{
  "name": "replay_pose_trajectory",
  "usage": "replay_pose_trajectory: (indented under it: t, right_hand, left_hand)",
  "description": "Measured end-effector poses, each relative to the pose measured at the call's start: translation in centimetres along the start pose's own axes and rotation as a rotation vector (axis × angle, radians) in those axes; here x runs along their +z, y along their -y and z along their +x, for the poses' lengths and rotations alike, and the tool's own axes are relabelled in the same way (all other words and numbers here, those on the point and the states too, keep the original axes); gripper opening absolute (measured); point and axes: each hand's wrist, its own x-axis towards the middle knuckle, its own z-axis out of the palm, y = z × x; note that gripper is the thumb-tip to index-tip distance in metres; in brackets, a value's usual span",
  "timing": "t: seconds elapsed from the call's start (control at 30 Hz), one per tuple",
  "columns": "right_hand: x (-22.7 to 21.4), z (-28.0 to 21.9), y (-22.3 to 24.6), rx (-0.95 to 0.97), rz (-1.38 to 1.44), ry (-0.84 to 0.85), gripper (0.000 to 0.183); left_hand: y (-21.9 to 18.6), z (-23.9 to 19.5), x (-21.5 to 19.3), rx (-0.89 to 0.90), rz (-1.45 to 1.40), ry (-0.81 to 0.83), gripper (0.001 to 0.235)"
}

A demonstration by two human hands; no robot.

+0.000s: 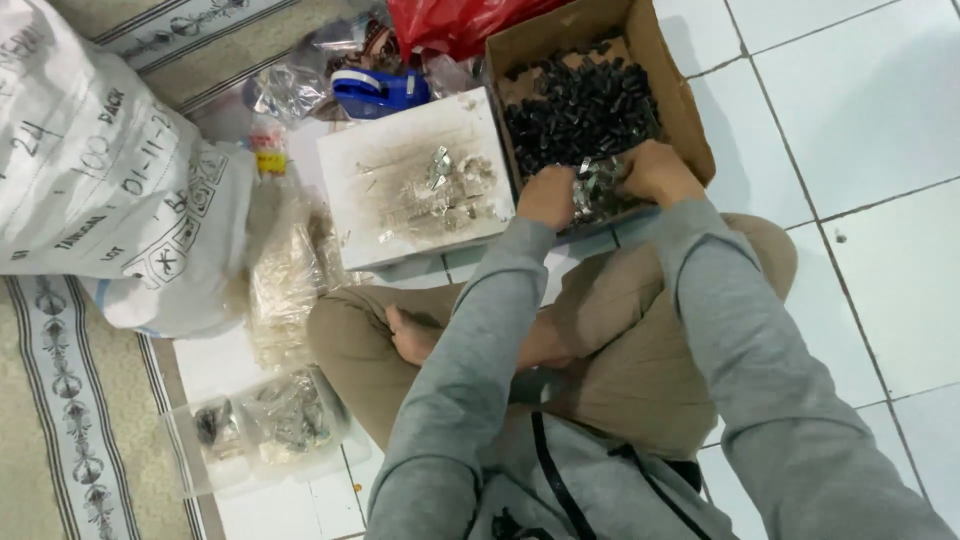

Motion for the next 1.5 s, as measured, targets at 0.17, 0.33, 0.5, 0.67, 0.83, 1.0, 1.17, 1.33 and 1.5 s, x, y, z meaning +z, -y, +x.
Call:
replay_pose_trajectory:
  t: [0.17, 0.33, 0.5, 0.67, 0.83, 1.0, 1.17, 1.33, 1.5]
  right_hand:
    - [2.0, 1.9, 0.7, -0.144, -0.144, 0.112, 0.043]
    - [2.5, 1.9, 2.5, -0.215, -0.265, 0.097, 0.046]
    - [6.7, 6.3, -1.0, -0.253, -0.259, 0.094, 0.041]
    - [7.0, 6.5, -1.8, -0.162, -0.139, 0.14, 0.042]
    - [2.1, 3.4, 0.9, -0.078, 0.02, 0.195, 0.042]
    - [3.9, 4.8, -1.2, -0.075, -0.027, 0.114, 0.03]
    - [5.9, 6.3, -1.5, -0.155, -0.209, 0.006, 0.024]
    - [3.9, 3.3, 2.4, -0.231, -0.209, 0.042, 0.031]
    - [7.0, 6.0, -0.5, -0.341, -0.287, -0.029, 0.025]
  left_hand:
    - [1.9, 4.2, 6.9, 0.038, 0.083, 0.088, 0.023]
    - [2.0, 4.1, 5.3, 0.025, 0.088, 0.106, 0.03]
    - [2.1, 3.6, 4.0, 0.041, -0.048, 0.143, 0.026]
    - [2.1, 3.1, 3.5, -0.11, -0.348, 0.159, 0.025]
    - [2.8, 4.5, 3.2, -0.218, -0.414, 0.104, 0.021]
    - [0.8, 2.8, -1.4, -0.423, -0.669, 0.053, 0.015]
    - [0.7, 2.7, -1.0, -0.488, -0.803, 0.085, 0.014]
    - [2.8, 4.0, 2.2, -0.466, -0.796, 0.02, 0.017]
    - [3.2, 5.2, 3.8, -0.618, -1.113, -0.158, 0.022]
